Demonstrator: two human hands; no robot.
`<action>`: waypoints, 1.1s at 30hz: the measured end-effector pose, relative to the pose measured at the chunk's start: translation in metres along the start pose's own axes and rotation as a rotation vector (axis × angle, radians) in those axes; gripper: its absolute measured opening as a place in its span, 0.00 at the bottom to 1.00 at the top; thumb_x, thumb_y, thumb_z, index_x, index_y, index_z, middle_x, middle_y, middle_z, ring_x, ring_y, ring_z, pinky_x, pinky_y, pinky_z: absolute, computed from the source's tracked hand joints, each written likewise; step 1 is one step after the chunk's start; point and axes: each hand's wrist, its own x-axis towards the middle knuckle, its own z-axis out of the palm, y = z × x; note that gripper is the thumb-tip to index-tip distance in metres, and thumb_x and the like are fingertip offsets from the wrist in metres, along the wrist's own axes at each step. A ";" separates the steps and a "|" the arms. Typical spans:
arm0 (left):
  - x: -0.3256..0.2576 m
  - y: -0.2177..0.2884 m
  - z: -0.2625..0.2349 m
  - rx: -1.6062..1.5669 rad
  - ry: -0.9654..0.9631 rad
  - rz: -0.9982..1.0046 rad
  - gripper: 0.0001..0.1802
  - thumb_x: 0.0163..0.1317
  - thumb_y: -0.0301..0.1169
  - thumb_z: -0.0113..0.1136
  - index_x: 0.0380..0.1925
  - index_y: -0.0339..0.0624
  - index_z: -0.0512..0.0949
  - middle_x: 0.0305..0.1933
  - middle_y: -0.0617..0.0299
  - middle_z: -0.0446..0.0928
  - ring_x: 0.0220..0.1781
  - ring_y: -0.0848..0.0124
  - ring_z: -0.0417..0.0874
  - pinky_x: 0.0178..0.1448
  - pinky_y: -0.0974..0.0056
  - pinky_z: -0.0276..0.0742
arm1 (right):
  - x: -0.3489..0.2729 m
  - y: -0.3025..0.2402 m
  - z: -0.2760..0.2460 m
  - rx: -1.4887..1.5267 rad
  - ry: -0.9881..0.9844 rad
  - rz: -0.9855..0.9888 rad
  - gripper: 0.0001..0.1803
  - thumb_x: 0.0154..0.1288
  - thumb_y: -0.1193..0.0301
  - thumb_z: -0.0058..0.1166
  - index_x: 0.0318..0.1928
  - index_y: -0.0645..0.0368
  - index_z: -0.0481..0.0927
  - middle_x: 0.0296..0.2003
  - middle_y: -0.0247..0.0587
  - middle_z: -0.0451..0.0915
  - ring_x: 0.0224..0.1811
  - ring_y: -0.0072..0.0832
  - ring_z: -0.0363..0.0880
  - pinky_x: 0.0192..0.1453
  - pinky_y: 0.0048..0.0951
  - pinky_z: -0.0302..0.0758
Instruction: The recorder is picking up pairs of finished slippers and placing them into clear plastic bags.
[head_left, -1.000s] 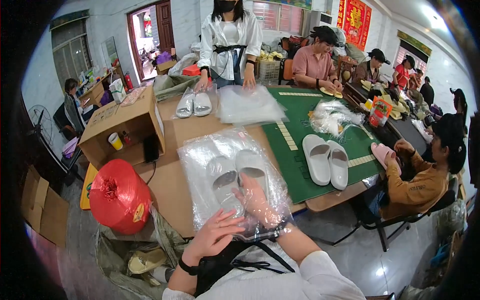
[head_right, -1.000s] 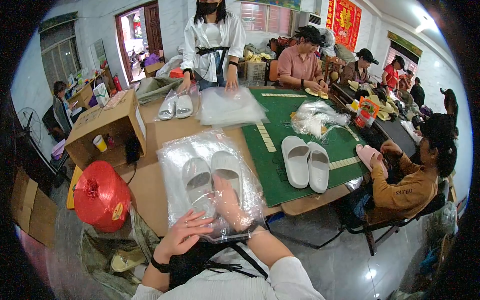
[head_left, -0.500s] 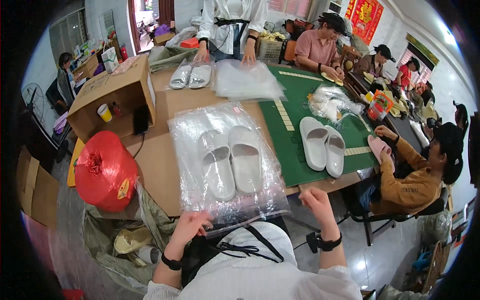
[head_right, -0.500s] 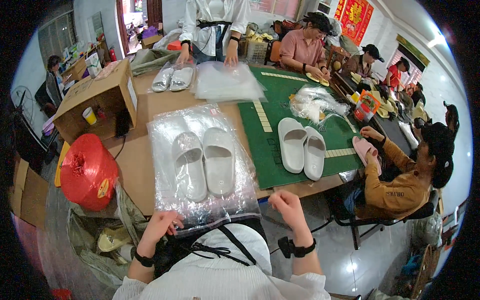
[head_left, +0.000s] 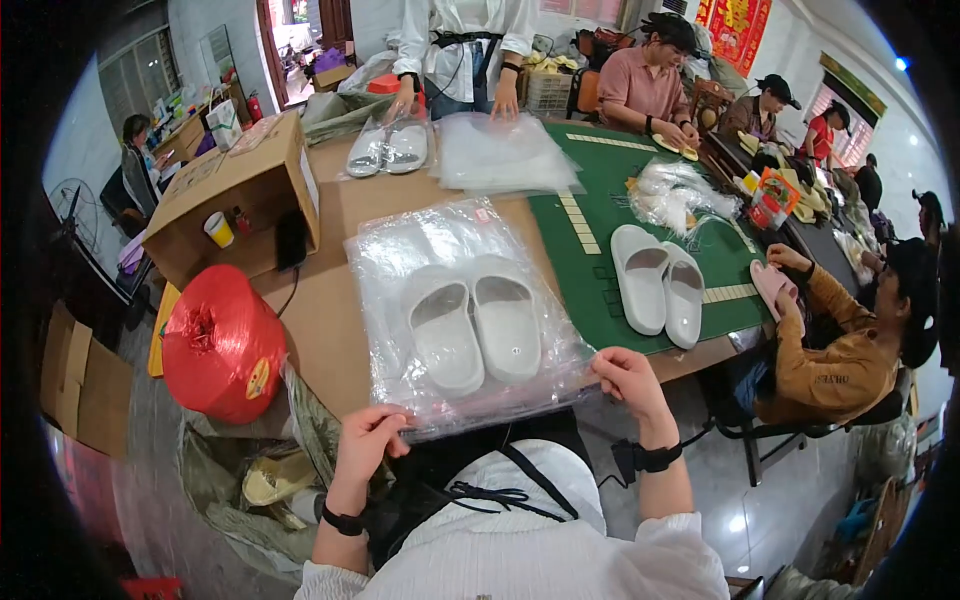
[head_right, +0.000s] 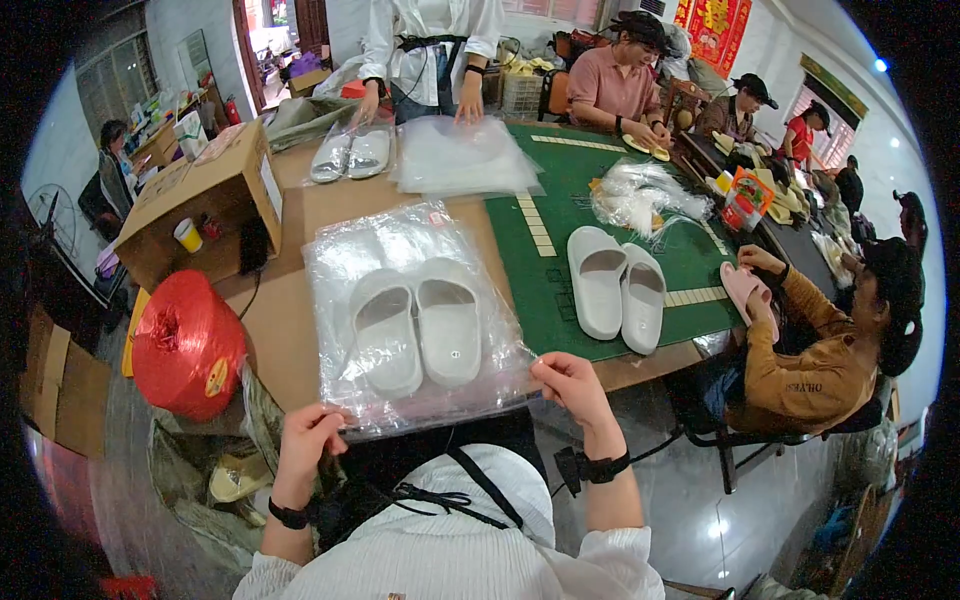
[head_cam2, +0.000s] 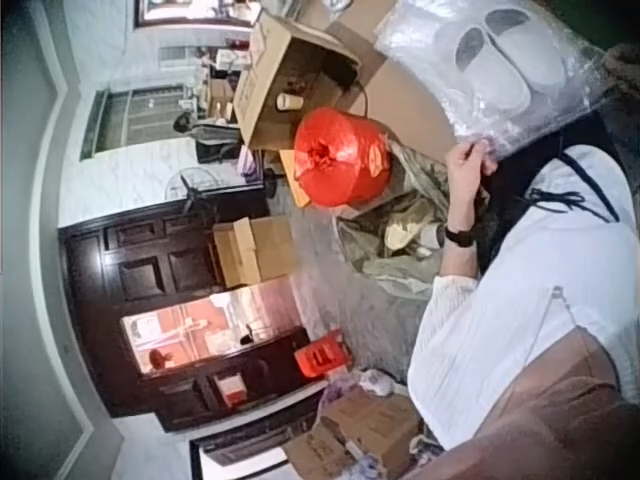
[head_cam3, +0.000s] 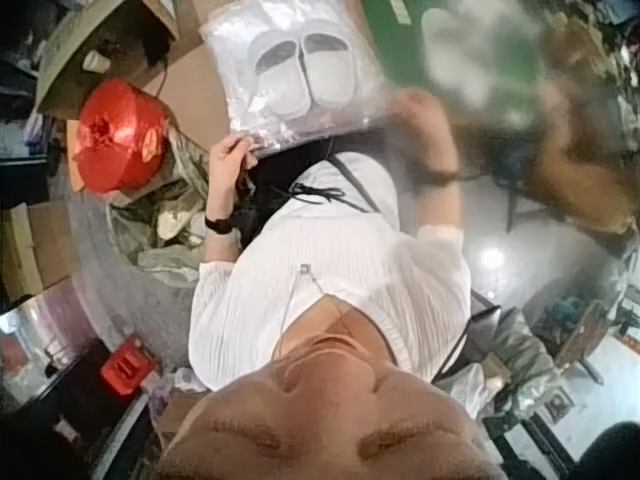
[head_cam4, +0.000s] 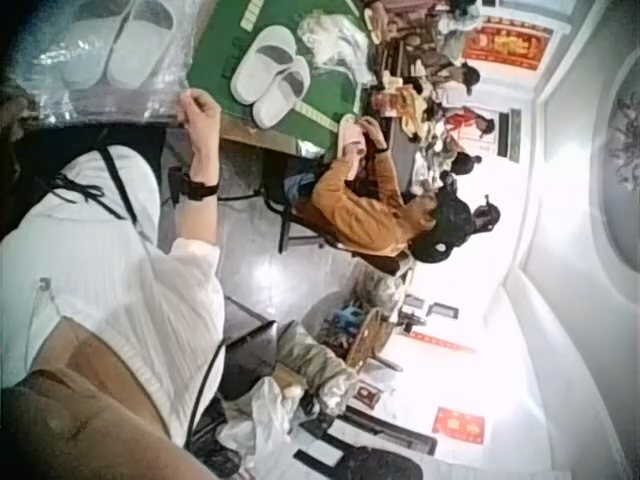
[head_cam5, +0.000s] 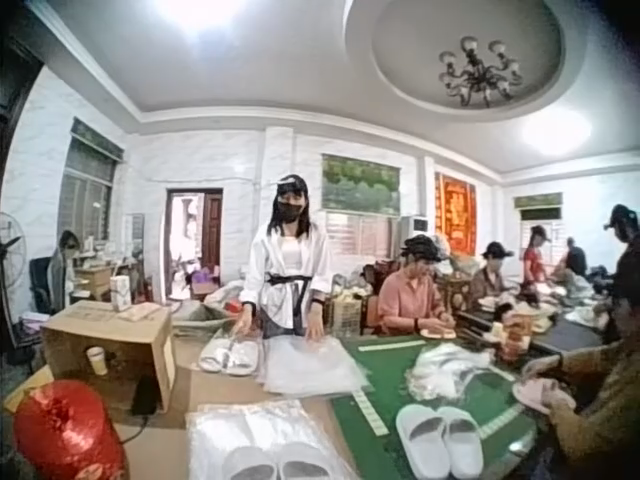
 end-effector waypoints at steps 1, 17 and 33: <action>0.003 -0.001 0.000 0.001 0.001 0.004 0.08 0.66 0.24 0.58 0.36 0.31 0.84 0.36 0.56 0.86 0.22 0.77 0.80 0.27 0.74 0.73 | 0.003 -0.001 0.003 0.001 -0.001 -0.004 0.07 0.70 0.71 0.59 0.40 0.63 0.83 0.34 0.33 0.84 0.37 0.19 0.80 0.42 0.21 0.75; 0.032 -0.044 0.004 0.559 -0.027 0.540 0.10 0.57 0.26 0.70 0.39 0.35 0.84 0.47 0.49 0.85 0.48 0.58 0.88 0.49 0.62 0.84 | 0.035 0.089 0.039 -0.153 0.352 -0.612 0.08 0.68 0.81 0.55 0.47 0.67 0.76 0.46 0.40 0.76 0.47 0.23 0.78 0.49 0.24 0.79; 0.021 -0.031 0.022 -0.314 -0.050 0.386 0.06 0.64 0.20 0.56 0.26 0.36 0.77 0.54 0.56 0.77 0.55 0.69 0.78 0.63 0.65 0.69 | -0.004 0.036 0.101 0.828 -0.445 0.155 0.28 0.78 0.54 0.44 0.65 0.63 0.69 0.55 0.49 0.79 0.56 0.39 0.81 0.53 0.40 0.82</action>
